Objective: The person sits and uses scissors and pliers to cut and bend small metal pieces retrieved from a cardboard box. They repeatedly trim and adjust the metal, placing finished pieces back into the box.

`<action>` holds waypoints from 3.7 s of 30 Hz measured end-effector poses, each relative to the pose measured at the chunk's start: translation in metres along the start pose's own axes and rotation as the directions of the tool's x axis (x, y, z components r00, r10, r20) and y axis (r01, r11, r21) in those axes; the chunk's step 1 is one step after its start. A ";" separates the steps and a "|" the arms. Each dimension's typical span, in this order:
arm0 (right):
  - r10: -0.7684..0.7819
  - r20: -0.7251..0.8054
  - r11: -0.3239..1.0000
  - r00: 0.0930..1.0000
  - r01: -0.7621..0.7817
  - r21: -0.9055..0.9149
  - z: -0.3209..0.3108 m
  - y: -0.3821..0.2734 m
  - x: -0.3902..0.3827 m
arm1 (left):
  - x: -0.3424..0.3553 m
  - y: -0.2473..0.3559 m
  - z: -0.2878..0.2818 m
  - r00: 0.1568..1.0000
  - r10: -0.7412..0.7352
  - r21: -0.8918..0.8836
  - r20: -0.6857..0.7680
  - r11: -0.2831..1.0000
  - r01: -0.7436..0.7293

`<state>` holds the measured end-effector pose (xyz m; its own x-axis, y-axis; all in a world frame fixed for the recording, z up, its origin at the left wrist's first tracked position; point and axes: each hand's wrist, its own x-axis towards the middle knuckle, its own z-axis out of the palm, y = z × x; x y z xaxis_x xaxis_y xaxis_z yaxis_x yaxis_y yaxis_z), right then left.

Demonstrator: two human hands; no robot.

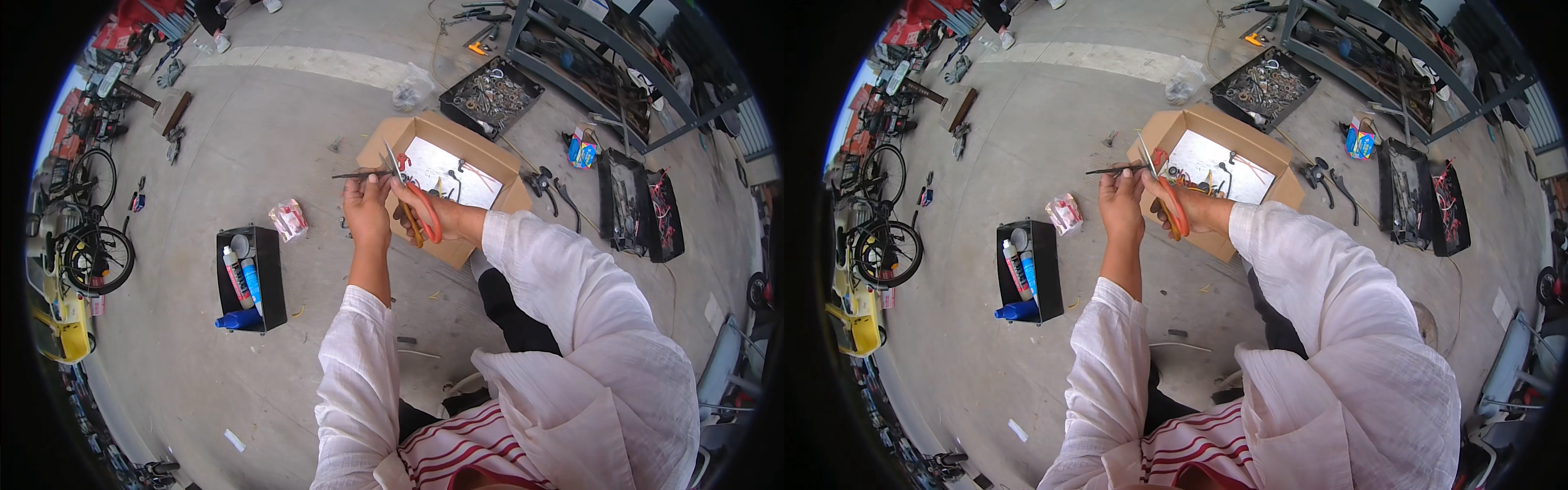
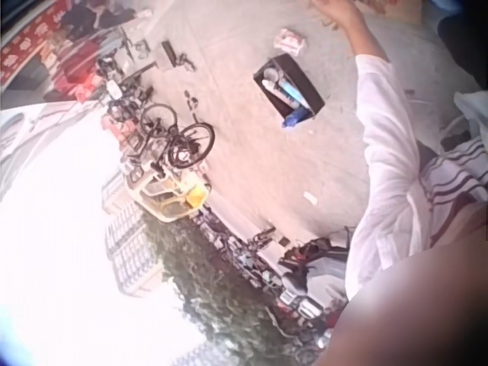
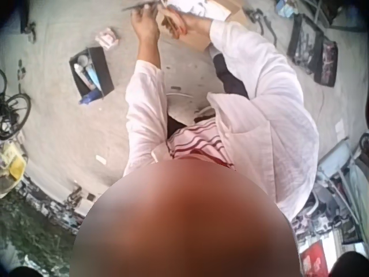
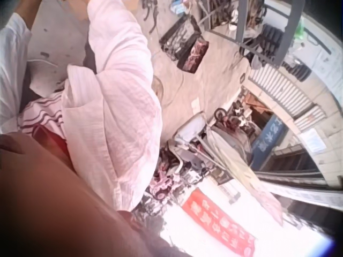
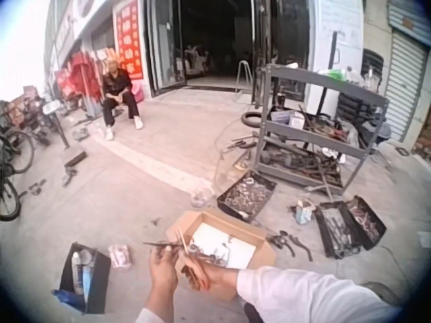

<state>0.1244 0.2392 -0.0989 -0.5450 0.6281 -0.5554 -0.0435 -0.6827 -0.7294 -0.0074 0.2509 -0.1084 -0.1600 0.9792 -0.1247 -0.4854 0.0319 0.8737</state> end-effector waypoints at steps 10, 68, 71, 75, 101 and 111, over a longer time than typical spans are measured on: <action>-0.002 -0.401 0.989 0.916 -0.059 -0.138 -0.057 0.071 0.032 | -0.006 -0.064 0.001 0.966 -0.247 0.007 -0.076 0.969 0.248; -0.599 0.259 0.234 0.758 0.475 -0.848 0.229 -0.015 -0.142 | -0.230 0.243 -0.069 0.832 0.532 0.891 0.157 0.287 -0.351; -0.639 0.255 0.223 0.726 0.492 -0.842 0.227 -0.011 -0.139 | -0.229 0.241 -0.070 0.828 0.537 0.899 0.159 0.268 -0.346; -0.662 0.254 0.217 0.705 0.505 -0.836 0.227 -0.010 -0.139 | -0.230 0.239 -0.063 0.804 0.586 0.851 0.099 0.369 -0.374; -0.669 0.279 0.127 0.689 0.475 -0.871 0.217 -0.013 -0.141 | -0.233 0.247 -0.079 0.933 0.357 0.807 0.051 0.536 -0.249; -0.704 0.344 0.042 0.622 0.520 -0.853 0.214 -0.013 -0.139 | -0.232 0.251 -0.084 0.981 0.182 0.730 0.068 0.661 -0.173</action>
<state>0.0219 0.0807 0.0731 -0.5965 0.7422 0.3055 0.4289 0.6165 -0.6602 -0.1643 0.0145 0.1000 -0.1866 0.9801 0.0683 0.3345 -0.0020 0.9424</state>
